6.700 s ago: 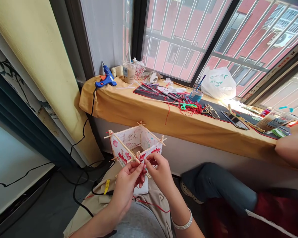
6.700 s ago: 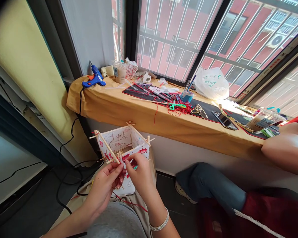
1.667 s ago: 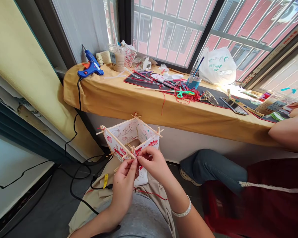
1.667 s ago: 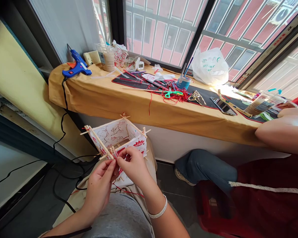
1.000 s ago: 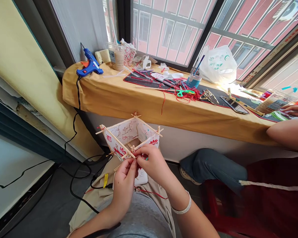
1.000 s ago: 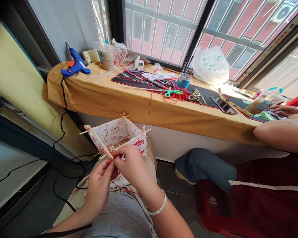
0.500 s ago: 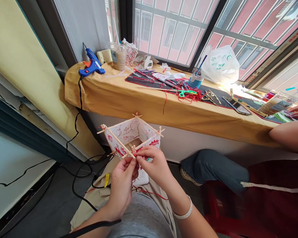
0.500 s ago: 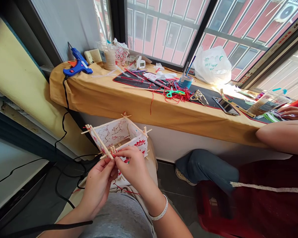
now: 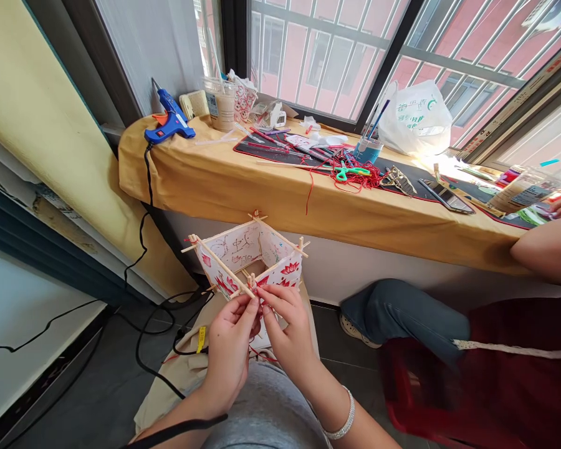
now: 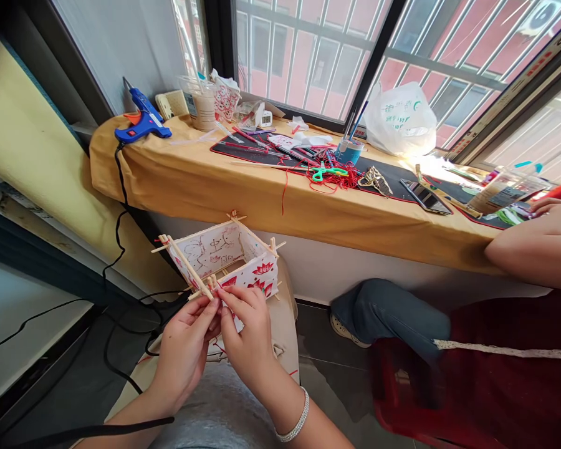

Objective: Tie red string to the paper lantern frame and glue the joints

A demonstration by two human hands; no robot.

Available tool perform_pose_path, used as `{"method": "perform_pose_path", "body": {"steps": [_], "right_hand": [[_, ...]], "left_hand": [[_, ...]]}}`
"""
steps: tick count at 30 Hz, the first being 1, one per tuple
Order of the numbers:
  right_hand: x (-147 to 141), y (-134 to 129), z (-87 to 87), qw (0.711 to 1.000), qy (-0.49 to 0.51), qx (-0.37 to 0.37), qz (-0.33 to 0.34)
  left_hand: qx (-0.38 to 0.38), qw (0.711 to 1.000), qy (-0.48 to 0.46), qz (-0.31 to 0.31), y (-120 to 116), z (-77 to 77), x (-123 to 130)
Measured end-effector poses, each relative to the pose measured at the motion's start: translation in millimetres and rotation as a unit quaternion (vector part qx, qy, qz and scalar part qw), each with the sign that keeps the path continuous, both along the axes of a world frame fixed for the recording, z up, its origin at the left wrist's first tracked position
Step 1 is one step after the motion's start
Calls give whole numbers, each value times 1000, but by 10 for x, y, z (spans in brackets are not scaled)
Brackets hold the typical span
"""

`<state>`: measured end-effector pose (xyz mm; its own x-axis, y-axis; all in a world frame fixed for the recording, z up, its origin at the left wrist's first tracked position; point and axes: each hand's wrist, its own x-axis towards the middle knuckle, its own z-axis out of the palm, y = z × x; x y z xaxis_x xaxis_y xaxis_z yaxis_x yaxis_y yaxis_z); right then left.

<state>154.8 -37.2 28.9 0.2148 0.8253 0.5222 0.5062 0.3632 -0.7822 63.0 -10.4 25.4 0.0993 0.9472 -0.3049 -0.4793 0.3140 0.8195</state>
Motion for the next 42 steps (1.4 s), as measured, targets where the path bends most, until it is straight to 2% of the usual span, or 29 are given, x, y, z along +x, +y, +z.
{"method": "perform_pose_path", "body": {"steps": [5, 9, 12, 15, 19, 22, 25, 32, 37, 42], "right_hand": [[-13, -31, -77, 993, 112, -34, 24], [-38, -19, -96, 964, 251, -82, 34], [-43, 28, -48, 951, 289, -104, 20], [-4, 113, 53, 958, 258, -128, 22], [93, 240, 183, 973, 159, -157, 65], [143, 300, 223, 978, 96, -171, 64], [159, 320, 230, 985, 65, -154, 47], [193, 364, 235, 990, 64, -126, -7], [194, 460, 216, 990, 78, -117, -28], [132, 461, 129, 993, 67, -75, -68]], "left_hand": [[18, 999, 28, -10, -1, 11, -11], [27, 999, 35, -2, 7, 8, 5], [34, 998, 51, -8, 12, -4, 8], [51, 996, 73, -16, 14, -18, -6], [70, 993, 93, -23, 23, -21, -23], [59, 994, 90, -16, 31, -12, -20], [30, 996, 83, 3, 37, 1, -16], [-7, 999, 49, 21, 24, 64, -41], [24, 998, 59, 4, 12, 104, -74], [51, 998, 49, 5, 30, 64, -84]]}}
